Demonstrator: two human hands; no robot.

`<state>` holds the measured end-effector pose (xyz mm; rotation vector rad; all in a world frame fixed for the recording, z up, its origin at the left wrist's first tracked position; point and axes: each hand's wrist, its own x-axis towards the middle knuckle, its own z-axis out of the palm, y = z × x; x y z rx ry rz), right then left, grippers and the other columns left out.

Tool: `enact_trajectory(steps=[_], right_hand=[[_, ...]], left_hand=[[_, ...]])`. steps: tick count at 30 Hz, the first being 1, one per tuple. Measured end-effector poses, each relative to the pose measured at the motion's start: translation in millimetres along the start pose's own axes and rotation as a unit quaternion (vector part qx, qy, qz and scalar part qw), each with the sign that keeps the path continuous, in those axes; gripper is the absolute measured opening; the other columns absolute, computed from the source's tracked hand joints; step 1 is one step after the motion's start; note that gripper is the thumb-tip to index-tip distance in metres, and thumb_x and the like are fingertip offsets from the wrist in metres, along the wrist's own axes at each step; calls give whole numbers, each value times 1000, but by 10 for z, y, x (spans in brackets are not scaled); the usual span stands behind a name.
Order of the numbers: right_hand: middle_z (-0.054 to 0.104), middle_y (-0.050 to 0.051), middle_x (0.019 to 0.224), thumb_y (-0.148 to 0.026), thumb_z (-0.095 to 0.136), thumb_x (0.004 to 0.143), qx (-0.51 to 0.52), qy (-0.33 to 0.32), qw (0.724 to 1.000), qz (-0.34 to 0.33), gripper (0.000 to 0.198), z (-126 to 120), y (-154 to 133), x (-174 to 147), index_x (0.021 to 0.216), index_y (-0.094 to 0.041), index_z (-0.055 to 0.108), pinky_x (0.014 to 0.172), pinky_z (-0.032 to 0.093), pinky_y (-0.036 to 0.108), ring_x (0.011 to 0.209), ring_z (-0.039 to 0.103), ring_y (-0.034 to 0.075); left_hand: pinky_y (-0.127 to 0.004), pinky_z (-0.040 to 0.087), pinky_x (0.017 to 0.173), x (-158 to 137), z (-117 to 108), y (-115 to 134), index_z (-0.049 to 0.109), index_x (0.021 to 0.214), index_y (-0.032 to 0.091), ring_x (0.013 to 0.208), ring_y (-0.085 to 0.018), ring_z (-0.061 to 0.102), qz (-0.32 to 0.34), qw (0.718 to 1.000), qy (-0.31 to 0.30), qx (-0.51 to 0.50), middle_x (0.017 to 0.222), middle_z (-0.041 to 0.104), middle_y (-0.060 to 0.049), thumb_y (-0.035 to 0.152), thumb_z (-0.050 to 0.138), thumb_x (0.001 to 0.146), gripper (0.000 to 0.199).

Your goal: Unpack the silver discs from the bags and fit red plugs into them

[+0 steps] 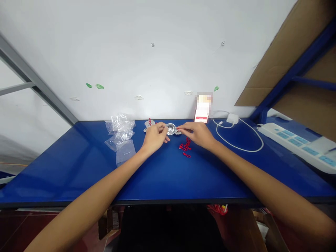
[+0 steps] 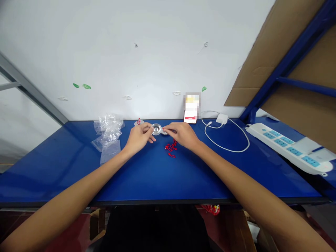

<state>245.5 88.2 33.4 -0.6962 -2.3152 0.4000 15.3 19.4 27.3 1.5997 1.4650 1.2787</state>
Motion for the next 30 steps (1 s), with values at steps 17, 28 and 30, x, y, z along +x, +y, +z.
enact_trajectory(steps=[17, 28, 30], right_hand=[[85, 6, 108, -33, 68, 108, -12, 83, 995, -54, 20, 90, -162, -52, 116, -29, 86, 87, 62, 39, 94, 79, 24], [83, 5, 106, -34, 68, 108, -5, 93, 995, -22, 17, 83, -208, -51, 114, -27, 83, 81, 61, 37, 85, 74, 21], [82, 5, 108, -32, 66, 108, -13, 94, 995, -23, 18, 72, -236, -55, 116, -28, 82, 82, 61, 37, 88, 74, 21]], left_hand=[[-24, 61, 68, -175, 77, 192, 72, 115, 22, 71, -16, 80, 103, 991, 51, 67, 86, 83, 0, 30, 58, 109, 17], [-23, 61, 67, -189, 105, 204, 71, 117, 22, 73, -16, 81, 103, 992, 57, 49, 89, 84, -1, 31, 59, 109, 17], [-23, 61, 67, -192, 115, 198, 71, 117, 22, 73, -16, 81, 97, 993, 59, 43, 90, 84, -1, 32, 59, 109, 17]])
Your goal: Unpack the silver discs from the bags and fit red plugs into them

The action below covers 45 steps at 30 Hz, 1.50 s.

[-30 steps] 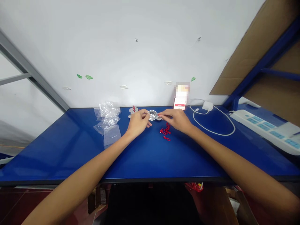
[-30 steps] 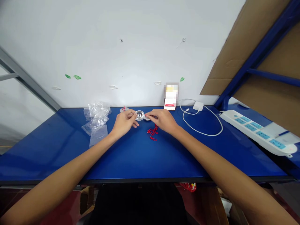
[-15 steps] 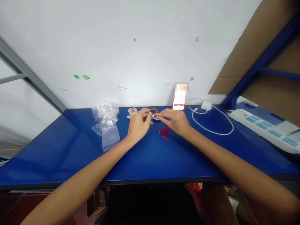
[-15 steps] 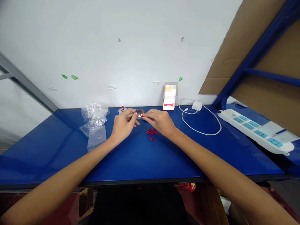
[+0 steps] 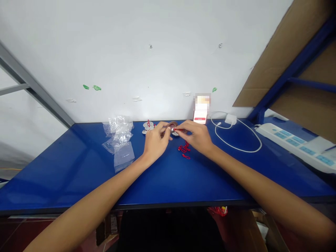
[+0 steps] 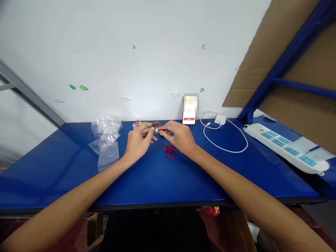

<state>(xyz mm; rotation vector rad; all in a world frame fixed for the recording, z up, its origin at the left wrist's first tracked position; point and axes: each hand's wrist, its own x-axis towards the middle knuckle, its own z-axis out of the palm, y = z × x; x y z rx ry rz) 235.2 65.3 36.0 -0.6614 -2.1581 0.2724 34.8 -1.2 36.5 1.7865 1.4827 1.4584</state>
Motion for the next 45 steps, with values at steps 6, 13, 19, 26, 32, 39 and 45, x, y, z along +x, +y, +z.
enact_trajectory(steps=[6, 13, 19, 26, 32, 39, 45], right_hand=[[81, 7, 115, -27, 60, 111, -27, 3, 999, -34, 24, -22, -77, 2, 121, -27, 81, 90, 60, 37, 100, 76, 23], [82, 5, 104, -23, 65, 110, -94, 58, 990, -91, 16, 4, -52, 1, 115, -24, 80, 77, 59, 33, 88, 76, 19], [82, 4, 100, -22, 67, 109, -103, 69, 988, -93, 15, 21, -46, -1, 113, -25, 80, 73, 59, 31, 82, 76, 18], [82, 3, 97, -21, 68, 107, -103, 96, 985, -102, 12, 24, -49, -10, 112, -23, 80, 69, 59, 32, 74, 74, 17], [81, 3, 93, -22, 70, 106, -57, 120, 987, -89, 10, 12, -50, 13, 109, -24, 80, 69, 60, 32, 76, 75, 18], [83, 4, 94, -21, 74, 104, 10, 130, 988, -85, 7, -24, -112, 34, 104, -25, 80, 75, 64, 36, 80, 79, 21], [82, 3, 91, -22, 73, 104, 68, 62, 992, -87, 11, -110, -84, 72, 98, -26, 80, 75, 62, 36, 80, 78, 21]], left_hand=[[-23, 62, 65, -14, 15, -9, 71, 120, 22, 73, -18, 82, -3, 1000, 2, -11, 91, 85, -1, 32, 61, 109, 19], [-24, 65, 59, -30, 30, 15, 72, 119, 21, 71, -19, 83, 0, 999, -5, -35, 88, 84, -2, 36, 62, 108, 21], [-25, 67, 58, -48, 47, 23, 71, 121, 20, 76, -21, 84, -4, 998, -14, -53, 99, 86, -5, 37, 63, 107, 23], [-28, 69, 66, -77, 69, 23, 68, 133, 22, 88, -24, 86, 4, 997, -49, -58, 109, 86, -7, 36, 64, 107, 30], [-31, 71, 74, -81, 58, 0, 64, 149, 20, 98, -24, 85, 39, 994, -74, -69, 126, 83, -8, 31, 57, 110, 41], [-27, 69, 66, 7, -3, -21, 77, 131, 17, 91, -23, 85, 36, 989, -48, -133, 113, 85, -10, 36, 66, 106, 32], [-28, 68, 65, 61, -74, -21, 82, 110, 19, 88, -23, 84, 34, 988, -60, -136, 98, 85, -6, 32, 76, 99, 18]])
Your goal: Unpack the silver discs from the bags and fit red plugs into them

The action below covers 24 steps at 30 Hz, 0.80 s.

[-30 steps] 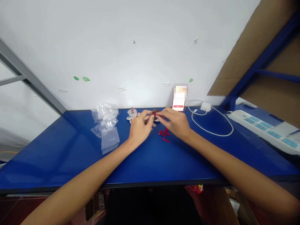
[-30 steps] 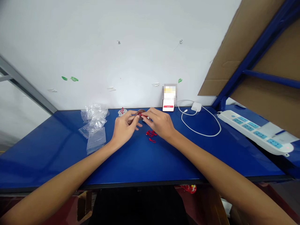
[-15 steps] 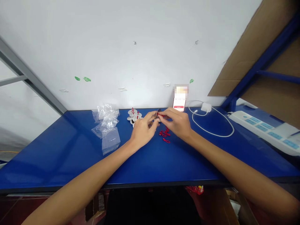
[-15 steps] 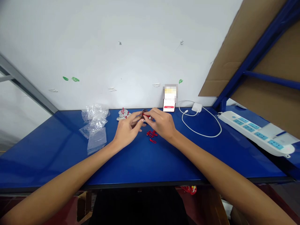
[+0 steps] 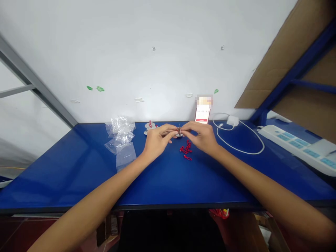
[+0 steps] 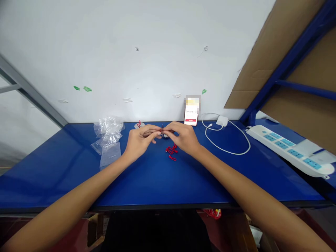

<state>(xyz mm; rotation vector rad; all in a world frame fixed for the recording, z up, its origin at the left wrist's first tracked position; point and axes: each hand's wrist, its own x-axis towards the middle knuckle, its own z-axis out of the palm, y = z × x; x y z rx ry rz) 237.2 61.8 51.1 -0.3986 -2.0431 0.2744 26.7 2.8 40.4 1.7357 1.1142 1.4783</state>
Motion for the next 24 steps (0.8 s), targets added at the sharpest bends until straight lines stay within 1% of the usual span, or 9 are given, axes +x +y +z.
enact_trajectory(steps=[4, 6, 9, 13, 16, 19, 22, 24], right_hand=[[79, 2, 81, -27, 74, 103, 69, -41, 996, 49, 13, -37, 43, 13, 91, -24, 79, 70, 61, 34, 72, 75, 19], [79, 3, 81, -30, 76, 102, 88, -44, 993, 68, 14, -45, 45, 17, 91, -23, 80, 70, 60, 34, 72, 75, 19], [80, 4, 84, -32, 77, 101, 107, -30, 991, 79, 15, -51, 20, 25, 91, -23, 82, 70, 61, 34, 72, 76, 19], [82, 4, 84, -33, 76, 102, 118, -28, 990, 67, 18, -68, -10, 32, 89, -25, 85, 73, 64, 35, 76, 77, 20], [82, 3, 85, -34, 75, 102, 106, -31, 992, 55, 18, -78, 1, 28, 89, -27, 85, 74, 65, 37, 77, 78, 21], [83, 3, 88, -34, 75, 103, 86, -25, 995, 42, 17, -77, 22, 28, 90, -27, 85, 76, 65, 38, 79, 78, 21], [83, 4, 91, -33, 74, 103, 69, -36, 997, 29, 15, -78, 32, 37, 93, -27, 83, 79, 66, 39, 83, 78, 21], [82, 5, 98, -32, 74, 104, 67, -52, 996, 23, 10, -79, 34, 39, 101, -27, 81, 85, 66, 41, 90, 78, 22]], left_hand=[[-29, 68, 65, -6, -3, -6, 84, 101, 21, 85, -22, 84, -11, 1000, -10, -3, 93, 85, -5, 31, 78, 96, 12], [-30, 69, 67, -12, 4, -6, 84, 102, 22, 86, -22, 84, -17, 1000, -12, -15, 94, 85, -5, 30, 78, 96, 11], [-32, 71, 71, -19, 18, 2, 83, 106, 21, 91, -23, 84, -20, 999, -10, -34, 97, 85, -6, 31, 79, 95, 15], [-34, 72, 73, -22, 36, 20, 83, 104, 19, 94, -24, 84, -39, 998, -1, -53, 97, 85, -7, 33, 81, 94, 18], [-35, 72, 77, -9, 34, 25, 81, 103, 17, 93, -24, 83, -52, 996, -8, -75, 97, 85, -8, 34, 82, 93, 20], [-37, 71, 84, 20, 16, 11, 79, 102, 15, 91, -22, 82, -61, 993, -37, -90, 97, 83, -9, 36, 84, 92, 24], [-37, 71, 83, 50, 1, -25, 75, 99, 14, 90, -22, 82, -89, 986, -73, -117, 94, 82, -9, 39, 84, 92, 27], [-36, 70, 81, 64, -6, -53, 73, 97, 14, 90, -22, 81, -106, 982, -79, -137, 93, 81, -9, 40, 83, 92, 28]])
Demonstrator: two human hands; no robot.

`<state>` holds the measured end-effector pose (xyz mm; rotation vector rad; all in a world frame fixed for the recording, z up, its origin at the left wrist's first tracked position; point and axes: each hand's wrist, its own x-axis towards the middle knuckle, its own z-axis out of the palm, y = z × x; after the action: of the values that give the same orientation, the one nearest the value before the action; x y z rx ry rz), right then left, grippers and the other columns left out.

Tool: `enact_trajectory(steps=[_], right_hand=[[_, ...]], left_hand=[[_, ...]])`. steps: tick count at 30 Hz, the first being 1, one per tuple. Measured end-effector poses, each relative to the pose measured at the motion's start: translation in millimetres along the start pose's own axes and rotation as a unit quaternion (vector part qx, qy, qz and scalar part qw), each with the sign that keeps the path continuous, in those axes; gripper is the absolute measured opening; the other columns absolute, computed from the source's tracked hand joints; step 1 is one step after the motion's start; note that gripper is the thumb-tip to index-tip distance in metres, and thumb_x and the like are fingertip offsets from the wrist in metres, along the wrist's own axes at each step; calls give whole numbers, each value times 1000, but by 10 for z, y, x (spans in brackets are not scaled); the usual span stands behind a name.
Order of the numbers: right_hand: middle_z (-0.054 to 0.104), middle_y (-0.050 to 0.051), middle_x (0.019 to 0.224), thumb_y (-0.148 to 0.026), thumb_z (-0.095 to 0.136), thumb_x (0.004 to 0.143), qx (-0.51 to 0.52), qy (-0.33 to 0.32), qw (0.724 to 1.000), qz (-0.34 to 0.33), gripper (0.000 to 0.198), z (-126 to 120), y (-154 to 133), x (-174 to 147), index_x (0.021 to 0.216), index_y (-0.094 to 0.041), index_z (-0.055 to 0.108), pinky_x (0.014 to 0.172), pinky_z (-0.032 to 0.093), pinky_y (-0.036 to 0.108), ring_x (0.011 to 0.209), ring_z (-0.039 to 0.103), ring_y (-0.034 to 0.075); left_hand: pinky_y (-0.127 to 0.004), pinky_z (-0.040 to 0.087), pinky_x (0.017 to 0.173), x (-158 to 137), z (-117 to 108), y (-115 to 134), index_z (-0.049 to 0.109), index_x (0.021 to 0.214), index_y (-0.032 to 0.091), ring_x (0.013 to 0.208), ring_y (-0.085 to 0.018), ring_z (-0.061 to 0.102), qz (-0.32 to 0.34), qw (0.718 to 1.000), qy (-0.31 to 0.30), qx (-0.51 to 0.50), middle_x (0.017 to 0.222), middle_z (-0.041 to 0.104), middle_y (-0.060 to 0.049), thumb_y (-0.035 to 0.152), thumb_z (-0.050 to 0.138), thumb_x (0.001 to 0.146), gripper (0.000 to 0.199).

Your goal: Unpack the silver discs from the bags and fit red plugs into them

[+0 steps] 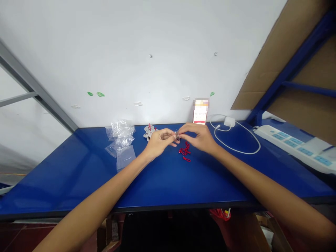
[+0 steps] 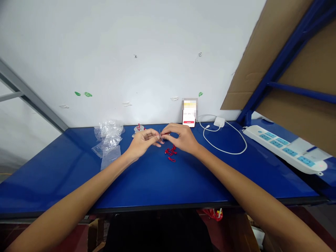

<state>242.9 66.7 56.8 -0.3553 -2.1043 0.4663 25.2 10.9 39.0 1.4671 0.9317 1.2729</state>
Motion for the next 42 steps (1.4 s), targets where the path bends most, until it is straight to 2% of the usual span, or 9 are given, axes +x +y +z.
enact_trajectory(steps=[2, 6, 11, 16, 22, 25, 29, 37, 42], right_hand=[[80, 8, 113, -33, 78, 101, 14, -19, 1000, 4, 20, 8, 6, -7, 120, -27, 77, 94, 66, 45, 101, 77, 24], [72, 13, 142, -37, 90, 91, 33, -53, 998, 15, 73, 60, 31, -38, 155, -29, 57, 107, 63, 49, 120, 75, 28], [79, 7, 125, -29, 82, 96, -21, -57, 998, -27, 49, 85, 14, -41, 142, -32, 70, 98, 64, 44, 109, 77, 24], [78, 5, 124, -25, 83, 94, -5, -40, 998, -47, 55, 63, -64, -8, 146, -35, 70, 98, 64, 44, 109, 76, 23], [80, 6, 121, -27, 85, 94, -7, 0, 1000, -17, 51, -52, -108, 50, 143, -35, 74, 94, 66, 45, 98, 77, 23], [79, 7, 124, -29, 87, 93, 14, -10, 1000, -5, 53, -100, -95, 65, 144, -34, 73, 95, 67, 44, 98, 78, 22], [78, 7, 125, -30, 87, 94, 10, -14, 1000, -4, 53, -68, -34, 33, 144, -34, 73, 96, 66, 45, 99, 77, 23], [77, 7, 128, -26, 83, 96, -31, -50, 997, -50, 58, 53, 102, -51, 151, -35, 66, 98, 63, 45, 111, 74, 25], [77, 6, 122, -31, 83, 96, -35, -65, 997, -23, 51, 94, 113, -75, 145, -34, 69, 94, 64, 43, 106, 75, 24]], left_hand=[[-35, 70, 80, 12, -17, -18, 72, 95, 14, 88, -21, 81, -7, 1000, 13, -15, 91, 80, -8, 38, 82, 91, 26], [-31, 68, 73, 21, -52, -42, 70, 92, 14, 75, -17, 78, -15, 1000, 7, -25, 81, 77, -4, 34, 82, 89, 24], [-27, 65, 67, 25, -73, -62, 67, 88, 14, 66, -15, 76, -22, 999, -23, -31, 75, 73, -2, 35, 85, 87, 27], [-28, 66, 68, 22, -85, -19, 66, 90, 15, 67, -17, 78, -15, 999, -46, -25, 76, 74, -3, 42, 85, 89, 33], [-32, 68, 74, 47, -232, 85, 68, 92, 16, 73, -19, 80, -1, 1000, -13, -3, 77, 74, -4, 41, 81, 92, 29], [-33, 69, 76, 62, -327, 119, 69, 95, 16, 82, -21, 81, 1, 1000, -21, -4, 89, 77, -7, 41, 81, 92, 27], [-36, 70, 78, 56, -328, 148, 73, 116, 17, 86, -21, 81, -6, 999, -43, -15, 110, 79, -12, 45, 75, 97, 33], [-29, 66, 67, 26, -173, 1, 66, 103, 18, 76, -18, 76, 5, 991, -97, 87, 86, 74, -6, 53, 70, 102, 36], [-27, 61, 61, 24, -218, -14, 65, 92, 19, 66, -15, 69, 22, 983, -101, 148, 74, 69, -3, 52, 67, 105, 36]])
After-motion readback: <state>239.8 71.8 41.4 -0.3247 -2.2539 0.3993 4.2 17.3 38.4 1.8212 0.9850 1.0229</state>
